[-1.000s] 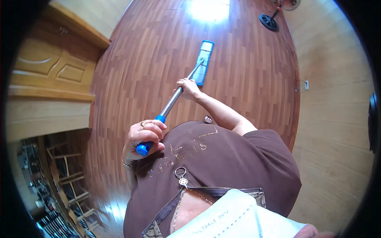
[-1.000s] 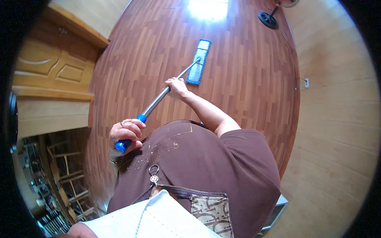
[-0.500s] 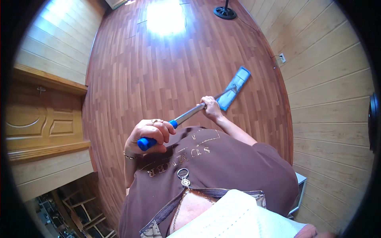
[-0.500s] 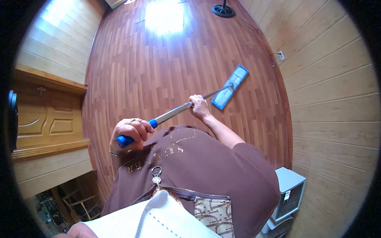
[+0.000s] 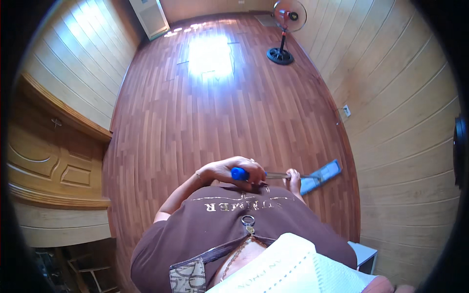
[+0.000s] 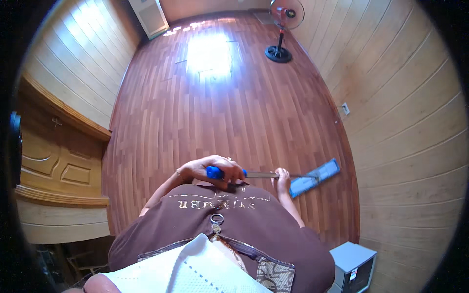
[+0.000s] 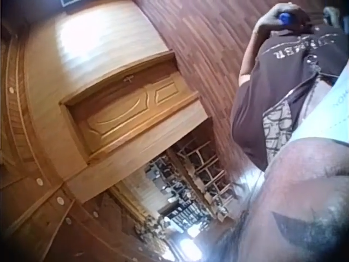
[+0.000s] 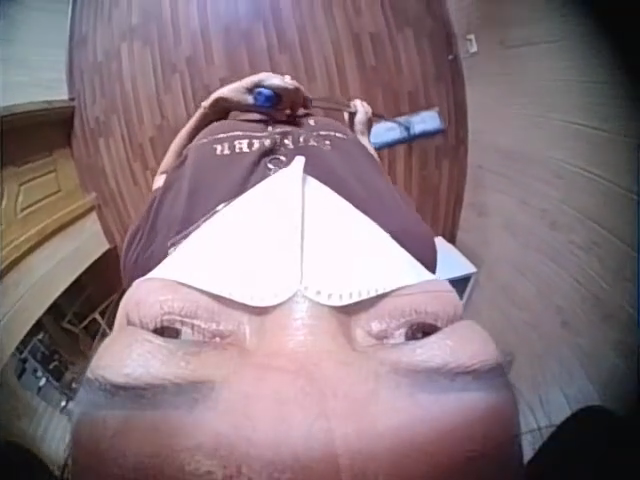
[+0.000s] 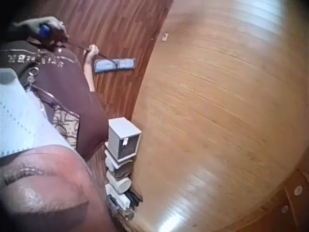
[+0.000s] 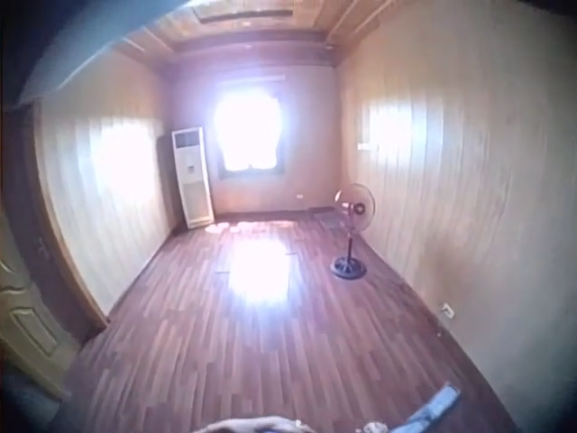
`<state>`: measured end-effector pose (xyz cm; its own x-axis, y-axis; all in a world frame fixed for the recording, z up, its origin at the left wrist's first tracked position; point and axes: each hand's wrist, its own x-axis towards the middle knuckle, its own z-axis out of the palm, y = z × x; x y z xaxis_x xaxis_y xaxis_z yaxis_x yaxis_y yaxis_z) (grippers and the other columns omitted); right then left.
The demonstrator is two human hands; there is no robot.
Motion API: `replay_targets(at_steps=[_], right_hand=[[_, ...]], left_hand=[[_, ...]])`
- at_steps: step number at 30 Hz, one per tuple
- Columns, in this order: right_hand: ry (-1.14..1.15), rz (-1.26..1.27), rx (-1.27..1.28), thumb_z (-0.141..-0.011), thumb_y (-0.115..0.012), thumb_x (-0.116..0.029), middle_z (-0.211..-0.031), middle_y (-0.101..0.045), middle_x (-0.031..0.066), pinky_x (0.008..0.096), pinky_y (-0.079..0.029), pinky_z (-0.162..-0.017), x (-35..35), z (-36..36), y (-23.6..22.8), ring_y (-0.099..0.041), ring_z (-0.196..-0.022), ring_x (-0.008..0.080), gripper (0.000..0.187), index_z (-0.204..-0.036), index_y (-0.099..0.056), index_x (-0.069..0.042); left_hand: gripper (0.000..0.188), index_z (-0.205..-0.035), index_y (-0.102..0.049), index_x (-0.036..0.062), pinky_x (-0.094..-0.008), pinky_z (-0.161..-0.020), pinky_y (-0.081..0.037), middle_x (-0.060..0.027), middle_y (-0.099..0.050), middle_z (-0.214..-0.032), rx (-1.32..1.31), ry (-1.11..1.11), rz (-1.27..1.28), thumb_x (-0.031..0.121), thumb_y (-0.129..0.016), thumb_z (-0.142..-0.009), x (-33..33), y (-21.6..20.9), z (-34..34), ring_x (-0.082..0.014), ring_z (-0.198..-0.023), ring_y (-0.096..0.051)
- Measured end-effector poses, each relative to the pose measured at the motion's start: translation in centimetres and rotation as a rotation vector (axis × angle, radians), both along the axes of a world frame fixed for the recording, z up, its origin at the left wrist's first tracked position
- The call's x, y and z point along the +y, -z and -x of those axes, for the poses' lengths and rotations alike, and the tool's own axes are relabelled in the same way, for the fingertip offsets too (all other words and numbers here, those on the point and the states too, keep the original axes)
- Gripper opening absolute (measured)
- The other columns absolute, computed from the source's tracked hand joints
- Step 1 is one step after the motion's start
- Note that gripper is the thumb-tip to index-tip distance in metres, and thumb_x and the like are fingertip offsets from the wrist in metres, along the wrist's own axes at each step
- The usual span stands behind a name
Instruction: Mopping the wooden floor of a large room.
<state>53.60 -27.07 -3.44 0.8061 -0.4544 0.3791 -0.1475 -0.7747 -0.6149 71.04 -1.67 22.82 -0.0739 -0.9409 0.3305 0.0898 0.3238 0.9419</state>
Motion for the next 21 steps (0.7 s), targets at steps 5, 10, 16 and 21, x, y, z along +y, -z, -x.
replay_targets(at_steps=[5, 10, 16, 21], right_hand=[[0.177, -0.143, 0.004, -0.075, -0.066, -0.016, -0.077, -0.057, 0.0115, 0.0445, -0.045, -0.071, -1.1, -1.6, 1.6, -0.056, -0.077, 0.0340, 0.014, -0.074, -0.054, -0.009], [0.326, -0.111, 0.018, -0.075, -0.068, -0.020, -0.077, -0.057, 0.0136, 0.0445, -0.045, -0.070, -1.8, -5.1, 2.9, -0.057, -0.076, 0.0354, 0.019, -0.071, -0.053, -0.008], [0.415, -0.052, 0.065, -0.071, -0.074, -0.027, -0.071, -0.058, 0.0142, 0.0452, -0.044, -0.071, -2.2, -11.8, 6.0, -0.057, -0.074, 0.0363, 0.028, -0.065, -0.054, -0.008], [0.354, -0.045, 0.089, -0.073, -0.074, -0.027, -0.070, -0.058, 0.0122, 0.0458, -0.043, -0.071, -1.5, -15.7, 5.3, -0.057, -0.075, 0.0352, 0.026, -0.067, -0.055, -0.010]], left_hand=[[0.017, -0.083, -0.060, 0.0038, -0.0427, -0.088, -0.044, -0.0133, -0.063, -0.096, -0.020, 0.206, -0.042, 0.008, -0.075, -0.079, -3.6, 2.3, -4.9, -0.0288, -0.102, -0.058], [0.019, -0.083, -0.059, 0.0033, -0.0428, -0.090, -0.045, -0.0114, -0.064, -0.098, -0.087, 0.248, -0.013, 0.007, -0.077, -0.077, -4.9, 2.2, -9.5, -0.0269, -0.104, -0.057], [0.018, -0.081, -0.058, 0.0036, -0.0401, -0.090, -0.046, -0.0112, -0.065, -0.102, -0.119, 0.127, -0.104, 0.003, -0.075, -0.076, -3.6, 2.0, -16.2, -0.0256, -0.108, -0.057], [0.018, -0.081, -0.057, 0.0027, -0.0390, -0.088, -0.048, -0.0103, -0.066, -0.103, -0.183, 0.048, -0.101, 0.002, -0.075, -0.076, -2.1, 1.0, -19.6, -0.0257, -0.111, -0.058]])
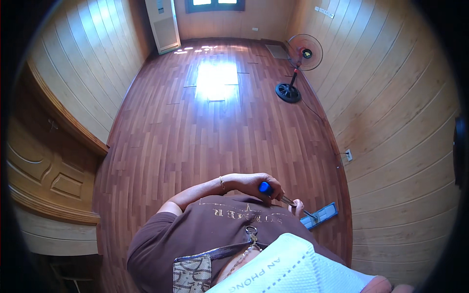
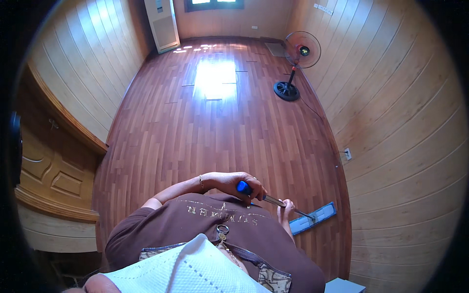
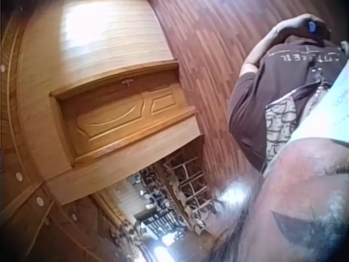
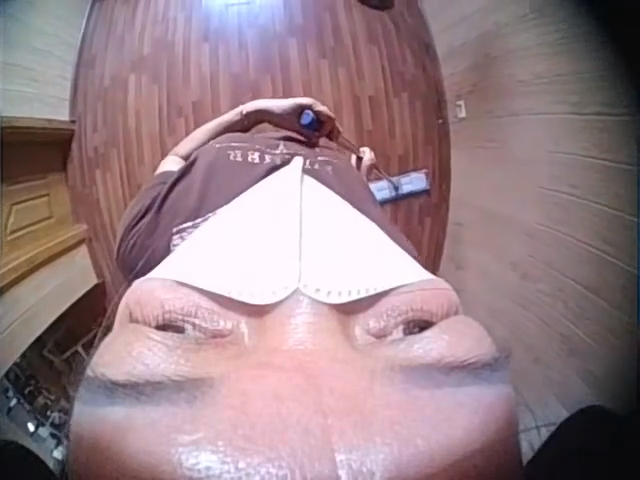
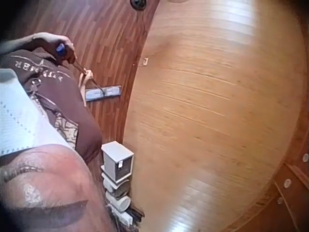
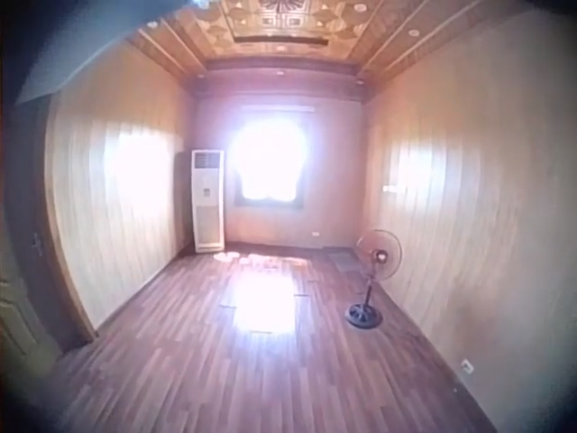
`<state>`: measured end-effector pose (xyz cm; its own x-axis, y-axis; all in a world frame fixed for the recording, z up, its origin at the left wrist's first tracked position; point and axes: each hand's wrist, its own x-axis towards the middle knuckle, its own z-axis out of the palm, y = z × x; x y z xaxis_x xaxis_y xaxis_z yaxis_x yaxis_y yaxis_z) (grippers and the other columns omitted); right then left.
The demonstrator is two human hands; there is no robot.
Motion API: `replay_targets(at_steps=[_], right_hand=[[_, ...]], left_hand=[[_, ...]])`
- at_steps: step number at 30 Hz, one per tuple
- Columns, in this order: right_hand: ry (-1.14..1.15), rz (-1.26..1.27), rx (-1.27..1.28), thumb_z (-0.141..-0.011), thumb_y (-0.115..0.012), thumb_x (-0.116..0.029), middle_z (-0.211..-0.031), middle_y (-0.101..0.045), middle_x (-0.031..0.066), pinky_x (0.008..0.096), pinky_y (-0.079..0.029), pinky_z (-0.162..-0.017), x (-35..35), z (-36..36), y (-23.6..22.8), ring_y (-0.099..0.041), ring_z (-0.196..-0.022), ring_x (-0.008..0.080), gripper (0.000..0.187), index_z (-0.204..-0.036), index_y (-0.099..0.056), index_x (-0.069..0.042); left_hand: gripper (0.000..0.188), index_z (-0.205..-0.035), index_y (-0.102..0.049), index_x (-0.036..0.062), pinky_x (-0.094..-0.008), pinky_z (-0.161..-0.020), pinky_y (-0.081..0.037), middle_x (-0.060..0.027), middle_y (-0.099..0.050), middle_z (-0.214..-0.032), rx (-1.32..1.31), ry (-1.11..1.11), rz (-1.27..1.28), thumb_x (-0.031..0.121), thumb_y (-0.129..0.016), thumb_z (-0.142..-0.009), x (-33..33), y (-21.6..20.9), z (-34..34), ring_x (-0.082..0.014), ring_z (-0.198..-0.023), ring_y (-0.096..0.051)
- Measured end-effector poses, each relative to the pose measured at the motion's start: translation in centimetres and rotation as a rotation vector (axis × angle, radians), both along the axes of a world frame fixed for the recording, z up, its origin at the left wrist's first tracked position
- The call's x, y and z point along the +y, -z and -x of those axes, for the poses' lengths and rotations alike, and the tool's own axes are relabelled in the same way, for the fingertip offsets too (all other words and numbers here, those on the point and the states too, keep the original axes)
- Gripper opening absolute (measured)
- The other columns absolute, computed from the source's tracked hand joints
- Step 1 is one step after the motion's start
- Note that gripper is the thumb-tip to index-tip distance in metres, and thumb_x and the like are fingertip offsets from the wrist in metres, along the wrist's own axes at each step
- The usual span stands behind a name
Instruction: Mopping the wooden floor of a large room.
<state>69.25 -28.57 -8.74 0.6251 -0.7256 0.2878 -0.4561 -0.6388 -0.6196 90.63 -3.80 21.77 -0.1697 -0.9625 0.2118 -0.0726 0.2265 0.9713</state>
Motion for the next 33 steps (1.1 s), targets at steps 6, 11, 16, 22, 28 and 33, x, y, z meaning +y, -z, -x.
replay_targets(at_steps=[6, 11, 16, 22, 28, 33], right_hand=[[-0.186, -0.059, 0.044, -0.075, -0.073, -0.027, -0.073, -0.059, 0.0107, 0.0449, -0.044, -0.071, -0.5, -7.5, -1.9, -0.056, -0.076, 0.0339, 0.026, -0.068, -0.054, -0.011], [-0.376, -0.023, 0.021, -0.078, -0.071, -0.029, -0.075, -0.058, 0.0106, 0.0435, -0.044, -0.071, -2.1, -15.0, -2.6, -0.056, -0.078, 0.0335, 0.025, -0.071, -0.055, -0.011], [-0.646, -0.011, 0.018, -0.080, -0.069, -0.034, -0.078, -0.059, 0.0126, 0.0442, -0.045, -0.073, -5.2, -23.8, -2.8, -0.057, -0.082, 0.0344, 0.028, -0.073, -0.057, -0.010], [-0.933, 0.042, 0.160, -0.079, -0.071, -0.037, -0.081, -0.062, 0.0101, 0.0442, -0.047, -0.070, -4.1, -33.3, -5.0, -0.061, -0.085, 0.0319, 0.028, -0.076, -0.060, -0.011], [-1.322, -0.105, 0.253, -0.073, -0.069, -0.021, -0.081, -0.064, 0.0142, 0.0436, -0.048, -0.073, 3.3, -38.3, -9.0, -0.061, -0.085, 0.0347, 0.015, -0.076, -0.063, -0.007], [-1.665, -0.195, 0.206, -0.064, -0.063, -0.013, -0.076, -0.062, 0.0150, 0.0439, -0.046, -0.067, 11.5, -39.2, -10.1, -0.061, -0.080, 0.0359, 0.012, -0.074, -0.060, -0.007]], left_hand=[[0.018, -0.080, -0.058, 0.0021, -0.0403, -0.090, -0.048, -0.0113, -0.067, -0.102, -0.006, -0.185, 0.003, 0.003, -0.076, -0.076, 1.8, -1.5, -3.3, -0.0272, -0.111, -0.059], [0.016, -0.086, -0.061, 0.0029, -0.0376, -0.089, -0.049, -0.0090, -0.066, -0.104, -0.113, -0.358, 0.035, 0.003, -0.074, -0.076, 2.0, -1.7, -4.6, -0.0236, -0.102, -0.060], [0.017, -0.089, -0.061, 0.0030, -0.0379, -0.092, -0.048, -0.0098, -0.066, -0.103, -0.218, -0.556, 0.015, 0.004, -0.073, -0.076, 0.1, -2.0, -5.1, -0.0250, -0.107, -0.060], [0.019, -0.088, -0.061, 0.0036, -0.0378, -0.085, -0.049, -0.0099, -0.066, -0.100, -0.357, -0.819, 0.031, 0.007, -0.074, -0.075, -0.6, -2.9, -5.0, -0.0265, -0.094, -0.063], [0.021, -0.079, -0.057, 0.0097, -0.0392, -0.078, -0.045, -0.0061, -0.062, -0.082, -0.668, -1.078, 0.062, 0.014, -0.076, -0.073, 1.3, -5.7, -3.2, -0.0273, -0.082, -0.063], [0.020, -0.076, -0.061, 0.0107, -0.0392, -0.077, -0.047, -0.0050, -0.066, -0.081, -0.809, -1.231, -0.017, 0.017, -0.079, -0.072, 3.6, -8.9, -0.2, -0.0240, -0.083, -0.066]])
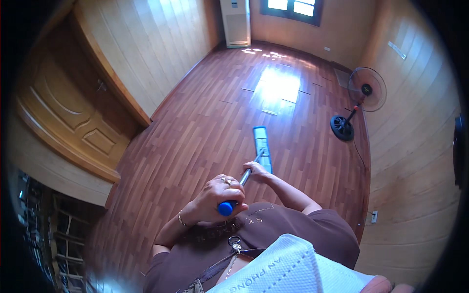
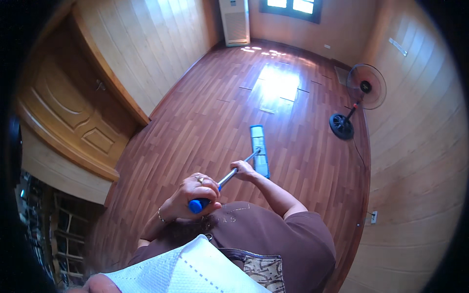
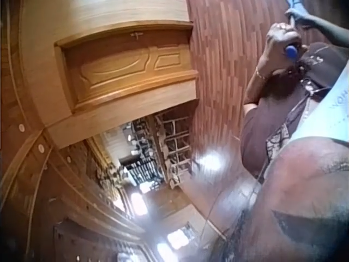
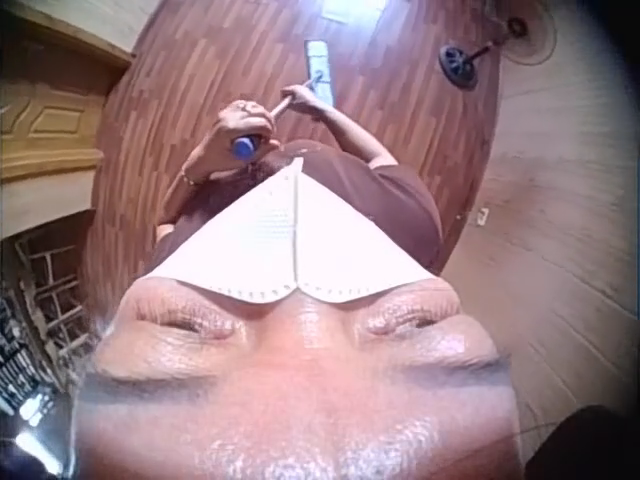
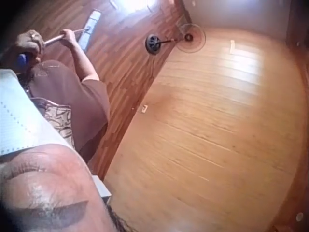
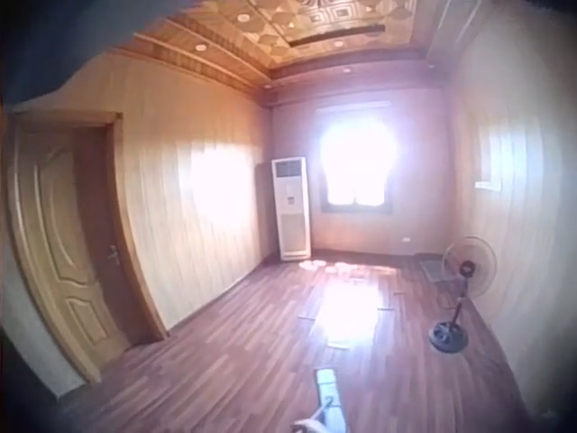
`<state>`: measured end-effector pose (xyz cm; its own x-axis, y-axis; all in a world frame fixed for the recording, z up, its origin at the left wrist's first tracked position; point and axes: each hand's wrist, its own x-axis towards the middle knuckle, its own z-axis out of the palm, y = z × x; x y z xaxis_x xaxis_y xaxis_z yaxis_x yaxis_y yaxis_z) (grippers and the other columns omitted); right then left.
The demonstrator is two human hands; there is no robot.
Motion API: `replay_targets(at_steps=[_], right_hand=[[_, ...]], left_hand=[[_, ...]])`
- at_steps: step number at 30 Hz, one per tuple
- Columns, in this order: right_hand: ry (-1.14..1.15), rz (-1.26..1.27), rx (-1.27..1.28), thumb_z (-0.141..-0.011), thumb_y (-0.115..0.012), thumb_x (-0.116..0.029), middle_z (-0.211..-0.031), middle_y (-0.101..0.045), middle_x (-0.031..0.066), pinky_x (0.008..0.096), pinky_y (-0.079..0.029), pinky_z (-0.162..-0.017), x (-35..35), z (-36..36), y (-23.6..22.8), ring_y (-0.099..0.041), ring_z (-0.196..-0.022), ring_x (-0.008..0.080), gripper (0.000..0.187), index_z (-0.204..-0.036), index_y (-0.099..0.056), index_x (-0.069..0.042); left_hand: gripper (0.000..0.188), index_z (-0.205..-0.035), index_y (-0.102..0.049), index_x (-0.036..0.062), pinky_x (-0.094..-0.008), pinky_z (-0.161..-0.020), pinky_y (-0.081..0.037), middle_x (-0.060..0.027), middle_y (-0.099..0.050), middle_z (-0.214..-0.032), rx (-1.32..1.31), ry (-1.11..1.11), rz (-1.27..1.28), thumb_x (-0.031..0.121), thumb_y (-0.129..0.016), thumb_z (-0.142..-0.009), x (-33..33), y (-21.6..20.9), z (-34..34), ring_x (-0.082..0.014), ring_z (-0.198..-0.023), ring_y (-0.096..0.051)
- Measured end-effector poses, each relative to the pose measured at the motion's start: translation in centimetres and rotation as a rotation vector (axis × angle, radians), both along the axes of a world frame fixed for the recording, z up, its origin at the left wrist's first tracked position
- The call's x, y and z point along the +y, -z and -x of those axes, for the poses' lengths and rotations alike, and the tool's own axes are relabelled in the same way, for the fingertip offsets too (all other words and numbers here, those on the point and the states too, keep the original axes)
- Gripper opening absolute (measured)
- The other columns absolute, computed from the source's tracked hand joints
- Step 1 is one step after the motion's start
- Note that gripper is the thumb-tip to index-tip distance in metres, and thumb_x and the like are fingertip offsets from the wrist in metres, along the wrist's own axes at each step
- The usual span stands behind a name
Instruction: Mopping the wooden floor of a large room.
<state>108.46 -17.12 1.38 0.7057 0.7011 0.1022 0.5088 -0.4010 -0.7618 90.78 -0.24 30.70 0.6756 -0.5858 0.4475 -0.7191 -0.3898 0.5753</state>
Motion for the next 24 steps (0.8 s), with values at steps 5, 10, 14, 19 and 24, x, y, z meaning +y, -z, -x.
replay_targets(at_steps=[5, 10, 14, 19, 24], right_hand=[[-0.329, -0.159, 0.101, -0.063, -0.060, -0.005, -0.071, -0.059, 0.0158, 0.0413, -0.044, -0.061, 8.1, 2.6, -1.7, -0.060, -0.072, 0.0354, 0.012, -0.074, -0.058, -0.005], [-0.717, -0.231, 0.129, -0.063, -0.059, -0.001, -0.083, -0.063, 0.0148, 0.0408, -0.048, -0.070, 14.4, 6.6, -1.4, -0.061, -0.083, 0.0351, 0.022, -0.084, -0.061, -0.006], [-0.940, -0.111, 0.068, -0.067, -0.066, -0.015, -0.087, -0.064, 0.0158, 0.0425, -0.048, -0.072, 16.8, 10.1, -4.1, -0.061, -0.084, 0.0351, 0.021, -0.086, -0.063, -0.007], [-1.072, -0.019, 0.446, -0.070, -0.068, -0.024, -0.083, -0.065, 0.0189, 0.0429, -0.047, -0.069, 20.3, 13.8, -1.8, -0.062, -0.081, 0.0371, 0.027, -0.089, -0.065, -0.005], [-1.197, 0.011, 0.106, -0.064, -0.069, -0.024, -0.082, -0.067, 0.0155, 0.0467, -0.047, -0.070, 21.1, 17.2, -5.8, -0.062, -0.080, 0.0374, 0.026, -0.085, -0.065, -0.011]], left_hand=[[0.022, -0.068, -0.056, 0.0109, -0.0366, -0.075, -0.046, -0.0027, -0.059, -0.071, -0.074, -0.125, 0.007, 0.018, -0.077, -0.070, 0.9, -2.6, 3.4, -0.0222, -0.069, -0.061], [0.026, -0.064, -0.053, 0.0110, -0.0354, -0.069, -0.046, -0.0016, -0.057, -0.065, -0.111, -0.257, -0.011, 0.019, -0.077, -0.070, 0.5, -3.5, 6.5, -0.0207, -0.064, -0.060], [0.028, -0.062, -0.051, 0.0107, -0.0353, -0.065, -0.045, -0.0033, -0.054, -0.060, -0.102, -0.374, -0.069, 0.021, -0.076, -0.070, -0.3, -4.1, 8.2, -0.0217, -0.060, -0.059], [0.031, -0.060, -0.049, 0.0109, -0.0362, -0.061, -0.043, -0.0036, -0.051, -0.058, -0.076, -0.445, -0.116, 0.022, -0.077, -0.069, -0.6, -4.3, 9.0, -0.0219, -0.056, -0.056], [0.029, -0.064, -0.056, 0.0104, -0.0322, -0.057, -0.043, -0.0004, -0.055, -0.059, -0.116, -0.506, -0.084, 0.022, -0.082, -0.063, 0.8, -5.8, 11.8, -0.0176, -0.054, -0.058]])
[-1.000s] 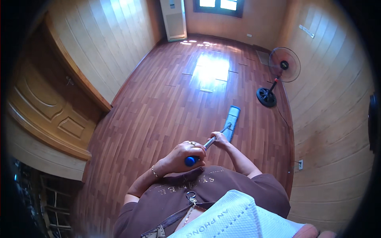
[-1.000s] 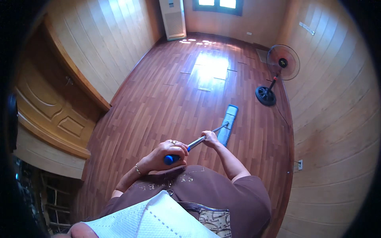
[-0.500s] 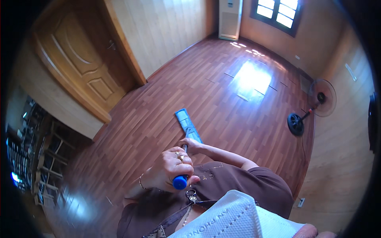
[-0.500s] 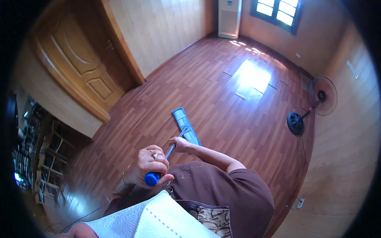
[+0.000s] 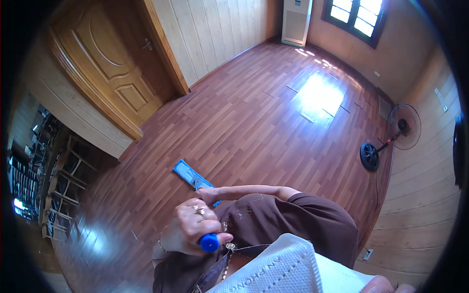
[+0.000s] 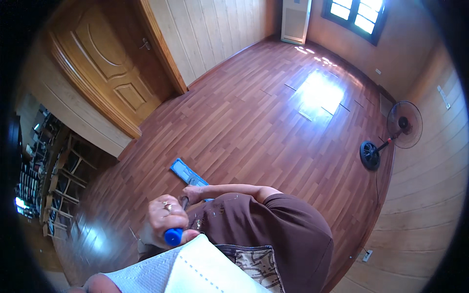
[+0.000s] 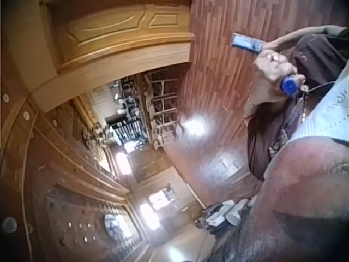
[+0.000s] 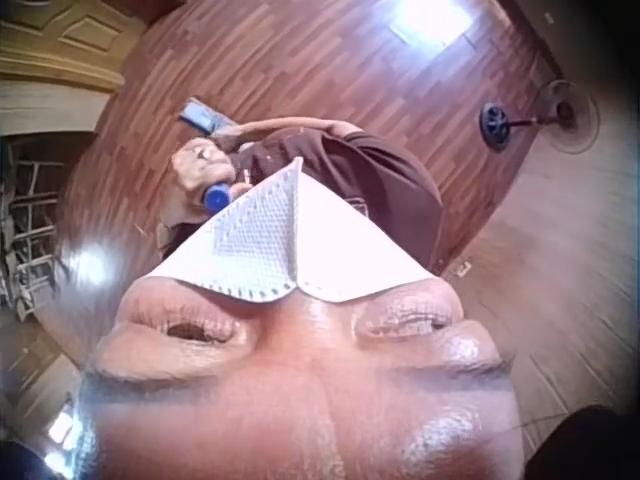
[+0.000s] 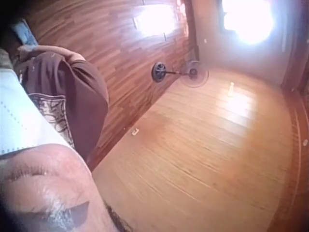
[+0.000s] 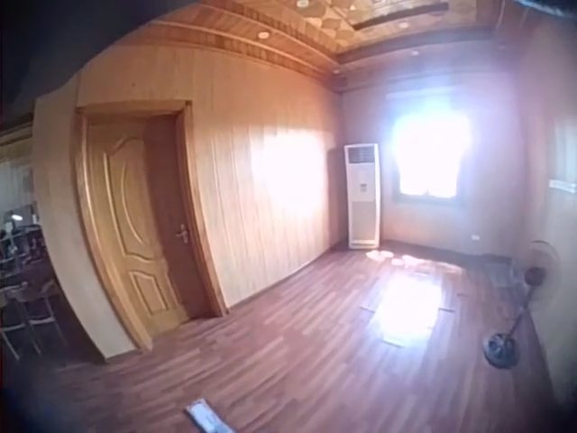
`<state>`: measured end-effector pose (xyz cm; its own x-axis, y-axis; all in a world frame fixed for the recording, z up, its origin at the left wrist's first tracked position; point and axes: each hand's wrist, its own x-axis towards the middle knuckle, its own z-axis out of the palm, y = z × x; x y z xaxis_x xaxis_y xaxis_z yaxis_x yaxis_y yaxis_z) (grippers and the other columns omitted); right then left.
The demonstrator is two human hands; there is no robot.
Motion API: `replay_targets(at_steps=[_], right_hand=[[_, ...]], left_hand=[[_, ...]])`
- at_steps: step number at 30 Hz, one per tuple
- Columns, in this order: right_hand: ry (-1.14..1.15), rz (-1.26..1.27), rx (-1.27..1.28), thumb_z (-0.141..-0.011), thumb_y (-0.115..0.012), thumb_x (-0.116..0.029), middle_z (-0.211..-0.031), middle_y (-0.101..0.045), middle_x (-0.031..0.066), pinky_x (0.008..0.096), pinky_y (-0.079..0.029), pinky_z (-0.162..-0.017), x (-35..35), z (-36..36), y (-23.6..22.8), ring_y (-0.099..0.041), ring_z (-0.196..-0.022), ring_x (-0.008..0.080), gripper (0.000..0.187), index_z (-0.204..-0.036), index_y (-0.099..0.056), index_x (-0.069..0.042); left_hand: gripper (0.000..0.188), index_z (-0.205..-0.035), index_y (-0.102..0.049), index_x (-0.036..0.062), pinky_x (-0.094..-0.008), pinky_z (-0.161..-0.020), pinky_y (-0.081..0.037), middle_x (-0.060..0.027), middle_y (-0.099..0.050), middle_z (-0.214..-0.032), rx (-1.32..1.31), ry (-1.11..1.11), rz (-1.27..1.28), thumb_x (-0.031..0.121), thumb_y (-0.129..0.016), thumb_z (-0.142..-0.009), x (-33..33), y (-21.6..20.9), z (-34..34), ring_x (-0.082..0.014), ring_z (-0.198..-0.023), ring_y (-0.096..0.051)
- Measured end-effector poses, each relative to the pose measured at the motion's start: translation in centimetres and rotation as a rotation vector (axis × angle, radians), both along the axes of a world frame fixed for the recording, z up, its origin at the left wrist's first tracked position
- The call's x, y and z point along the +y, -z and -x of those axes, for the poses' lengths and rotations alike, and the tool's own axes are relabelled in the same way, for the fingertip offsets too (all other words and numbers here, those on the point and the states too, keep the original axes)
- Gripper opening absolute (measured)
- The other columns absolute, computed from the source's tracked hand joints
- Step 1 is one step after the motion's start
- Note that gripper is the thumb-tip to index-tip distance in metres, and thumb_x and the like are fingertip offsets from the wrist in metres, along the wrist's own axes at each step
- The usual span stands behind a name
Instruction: Mopping the wooden floor of a large room.
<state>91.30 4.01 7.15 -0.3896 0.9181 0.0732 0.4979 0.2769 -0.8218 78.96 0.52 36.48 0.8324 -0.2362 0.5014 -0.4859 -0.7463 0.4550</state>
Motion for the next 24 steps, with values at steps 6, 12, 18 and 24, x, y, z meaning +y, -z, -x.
replay_targets(at_steps=[6, 12, 18, 24], right_hand=[[0.105, -0.086, -0.054, -0.062, -0.067, -0.024, -0.075, -0.062, 0.0152, 0.0504, -0.046, -0.068, -1.2, -0.6, -0.6, -0.061, -0.078, 0.0385, 0.021, -0.076, -0.060, -0.011], [0.291, -0.170, -0.186, -0.063, -0.065, -0.023, -0.072, -0.061, 0.0136, 0.0507, -0.046, -0.068, -5.5, -4.0, -1.7, -0.060, -0.076, 0.0382, 0.018, -0.074, -0.058, -0.011], [0.609, -0.089, -0.251, -0.063, -0.066, -0.019, -0.073, -0.061, 0.0100, 0.0475, -0.046, -0.072, -12.6, -8.9, -1.8, -0.062, -0.080, 0.0326, 0.015, -0.074, -0.057, -0.012], [1.086, -0.066, -0.333, -0.065, -0.067, -0.019, -0.072, -0.061, 0.0080, 0.0443, -0.045, -0.073, -22.2, -13.7, -0.4, -0.063, -0.083, 0.0290, 0.014, -0.069, -0.056, -0.012]], left_hand=[[0.033, -0.060, -0.056, 0.0106, -0.0298, -0.056, -0.043, 0.0011, -0.057, -0.059, -0.040, 0.191, 0.093, 0.029, -0.084, -0.063, 2.2, -2.2, 0.6, -0.0157, -0.052, -0.057], [0.035, -0.061, -0.056, 0.0099, -0.0296, -0.059, -0.046, 0.0006, -0.059, -0.063, -0.035, 0.409, 0.146, 0.030, -0.084, -0.066, 3.3, -3.1, -0.8, -0.0151, -0.057, -0.060], [0.033, -0.064, -0.056, 0.0101, -0.0328, -0.062, -0.047, -0.0001, -0.059, -0.064, -0.024, 0.612, 0.258, 0.030, -0.082, -0.071, 2.7, -1.1, -6.0, -0.0177, -0.060, -0.062], [0.027, -0.070, -0.058, 0.0092, -0.0362, -0.066, -0.045, -0.0025, -0.061, -0.072, 0.141, 0.754, 0.236, 0.023, -0.080, -0.072, -0.8, 0.6, -13.0, -0.0217, -0.070, -0.063]])
